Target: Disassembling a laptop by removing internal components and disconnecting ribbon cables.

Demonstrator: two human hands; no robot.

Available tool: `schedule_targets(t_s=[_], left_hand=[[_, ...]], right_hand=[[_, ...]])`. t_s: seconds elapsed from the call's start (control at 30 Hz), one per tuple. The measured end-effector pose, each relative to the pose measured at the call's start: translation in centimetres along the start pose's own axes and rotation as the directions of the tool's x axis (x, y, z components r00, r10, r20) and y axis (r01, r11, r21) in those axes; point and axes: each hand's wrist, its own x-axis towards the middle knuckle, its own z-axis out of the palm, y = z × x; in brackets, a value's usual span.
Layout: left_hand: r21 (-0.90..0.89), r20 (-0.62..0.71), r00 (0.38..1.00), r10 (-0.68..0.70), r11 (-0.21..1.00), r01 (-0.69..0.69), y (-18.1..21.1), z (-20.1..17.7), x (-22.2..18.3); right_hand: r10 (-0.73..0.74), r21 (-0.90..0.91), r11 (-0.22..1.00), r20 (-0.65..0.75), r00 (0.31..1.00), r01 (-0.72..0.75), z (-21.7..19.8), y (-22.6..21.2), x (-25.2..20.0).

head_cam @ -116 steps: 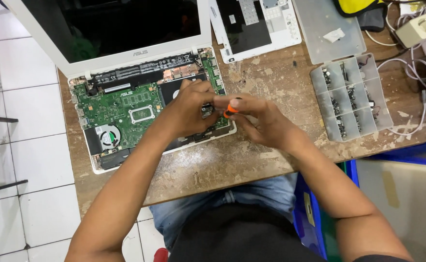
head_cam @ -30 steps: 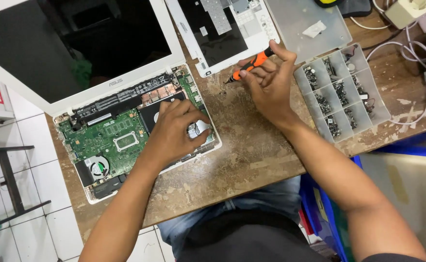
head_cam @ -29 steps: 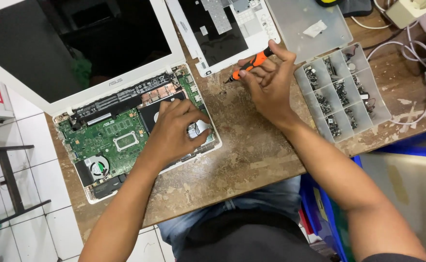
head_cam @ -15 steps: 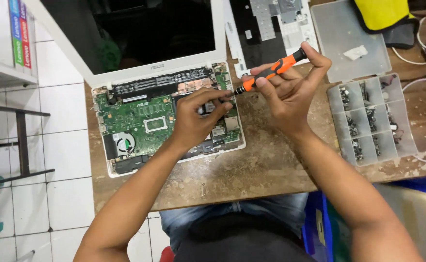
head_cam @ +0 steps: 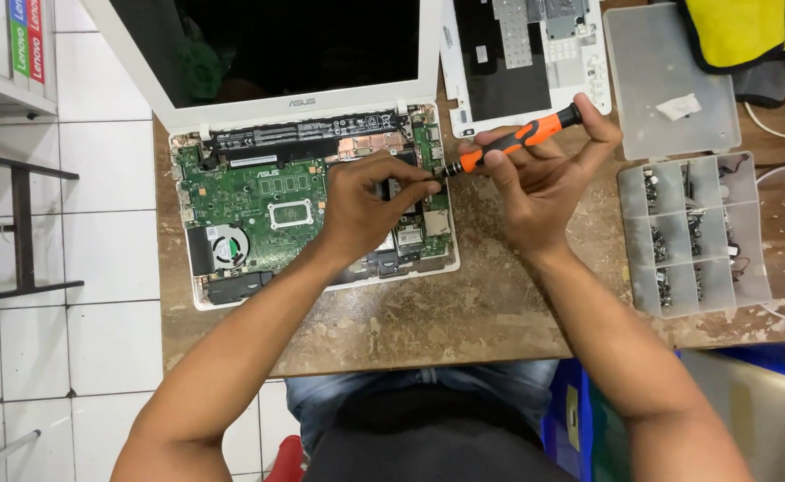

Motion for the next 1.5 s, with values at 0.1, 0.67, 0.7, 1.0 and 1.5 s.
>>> schedule_targets(t_s=[0.1,0.67,0.7,1.0,1.5], left_hand=[[0.006,-0.015,0.999,0.037,0.999,-0.037,0.0,0.0,0.2],[0.013,0.059,0.998,-0.027,1.000,0.027,0.3,-0.5,0.5],[0.062,0.075,0.997,-0.008,0.998,0.004,0.5,-0.7,0.6],[0.408,0.553,0.826,0.105,0.831,-0.379,0.3,-3.8,1.4],[0.513,0.666,0.712,0.222,0.557,-0.653,0.1,-2.6,0.8]], right_hand=[[-0.083,0.045,0.996,0.054,0.995,0.081,0.3,-0.2,0.1],[-0.091,0.086,0.993,0.155,0.984,0.078,0.2,-1.3,0.5],[-0.097,0.065,0.994,0.158,0.983,0.088,0.1,-1.3,0.6],[-0.115,-0.017,0.993,0.116,0.987,0.118,-1.0,-0.8,-0.1],[-0.098,0.029,0.995,0.170,0.981,0.094,-1.3,-0.5,-0.4]])
